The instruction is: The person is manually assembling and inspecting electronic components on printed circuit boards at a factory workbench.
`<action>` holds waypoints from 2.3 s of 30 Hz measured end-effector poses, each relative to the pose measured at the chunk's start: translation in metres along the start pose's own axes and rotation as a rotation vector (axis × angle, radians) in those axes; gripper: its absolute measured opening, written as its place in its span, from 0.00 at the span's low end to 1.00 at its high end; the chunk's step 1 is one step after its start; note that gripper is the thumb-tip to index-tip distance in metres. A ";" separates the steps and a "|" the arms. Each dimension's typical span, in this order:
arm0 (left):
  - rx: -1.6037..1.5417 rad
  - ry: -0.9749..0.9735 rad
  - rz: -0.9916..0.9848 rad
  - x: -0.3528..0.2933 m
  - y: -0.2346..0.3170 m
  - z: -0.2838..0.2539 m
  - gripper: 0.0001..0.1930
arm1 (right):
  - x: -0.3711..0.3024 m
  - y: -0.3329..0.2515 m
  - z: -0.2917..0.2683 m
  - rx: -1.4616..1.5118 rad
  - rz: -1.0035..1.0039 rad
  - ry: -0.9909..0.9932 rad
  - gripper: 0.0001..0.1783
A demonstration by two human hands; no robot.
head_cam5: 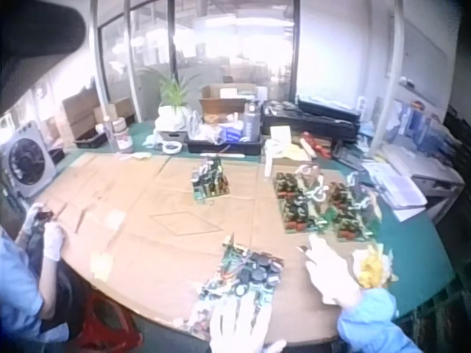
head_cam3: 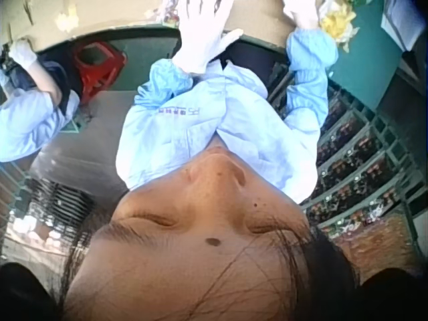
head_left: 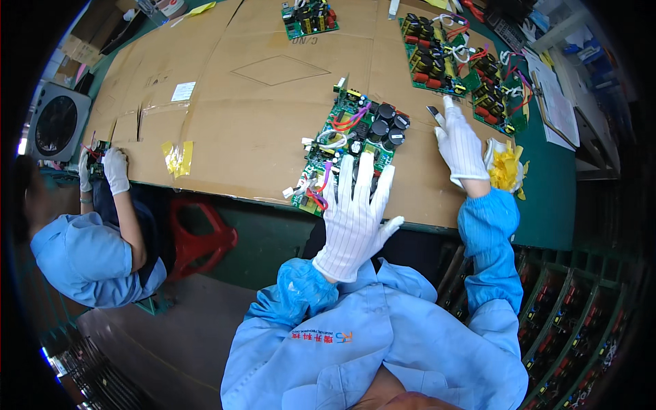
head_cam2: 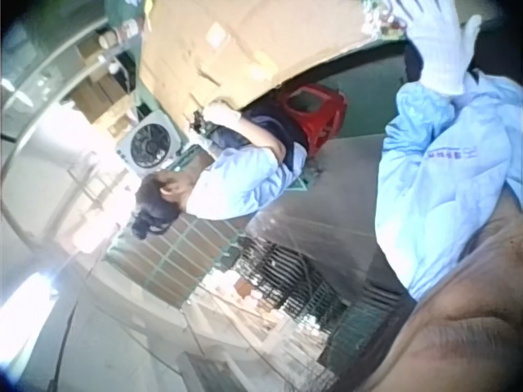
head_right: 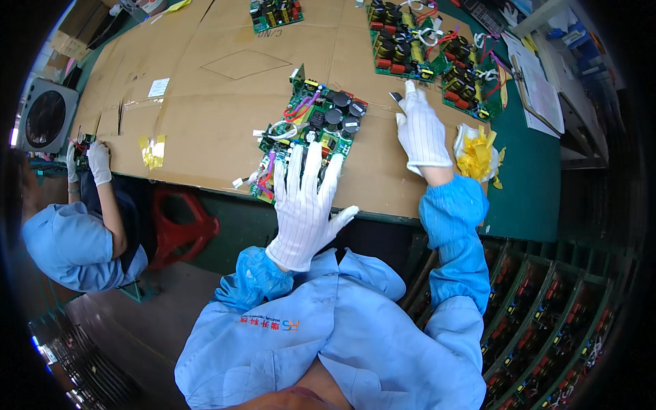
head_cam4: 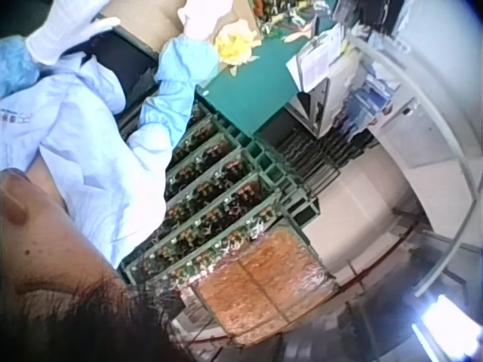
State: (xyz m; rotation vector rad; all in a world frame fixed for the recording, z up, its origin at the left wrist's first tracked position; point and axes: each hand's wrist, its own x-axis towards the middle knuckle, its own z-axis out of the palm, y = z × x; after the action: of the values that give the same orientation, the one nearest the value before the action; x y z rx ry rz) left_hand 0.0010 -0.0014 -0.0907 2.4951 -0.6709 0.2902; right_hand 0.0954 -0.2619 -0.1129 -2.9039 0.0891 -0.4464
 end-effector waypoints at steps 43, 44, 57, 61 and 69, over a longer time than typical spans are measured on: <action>0.055 -0.321 0.226 0.015 -0.101 -0.098 0.31 | -0.020 -0.086 -0.041 0.569 -0.553 0.160 0.25; -0.011 -0.330 0.214 0.023 -0.098 -0.107 0.31 | -0.024 -0.083 -0.052 0.610 -0.385 0.088 0.21; -1.962 -0.183 -0.862 0.017 -0.114 -0.022 0.26 | -0.094 -0.065 -0.091 0.623 -0.167 -0.110 0.18; -2.002 -0.178 -0.857 0.009 -0.103 -0.019 0.31 | -0.109 -0.078 -0.094 0.354 -0.452 -0.171 0.19; -2.216 -0.096 -0.793 0.008 -0.091 0.002 0.24 | -0.113 -0.095 -0.105 0.316 -0.412 -0.245 0.29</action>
State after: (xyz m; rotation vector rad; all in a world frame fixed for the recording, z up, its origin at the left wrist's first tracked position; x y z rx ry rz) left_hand 0.0556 0.0613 -0.1295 0.4157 0.1816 -0.5995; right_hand -0.0408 -0.1788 -0.0281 -2.6275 -0.5703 -0.1421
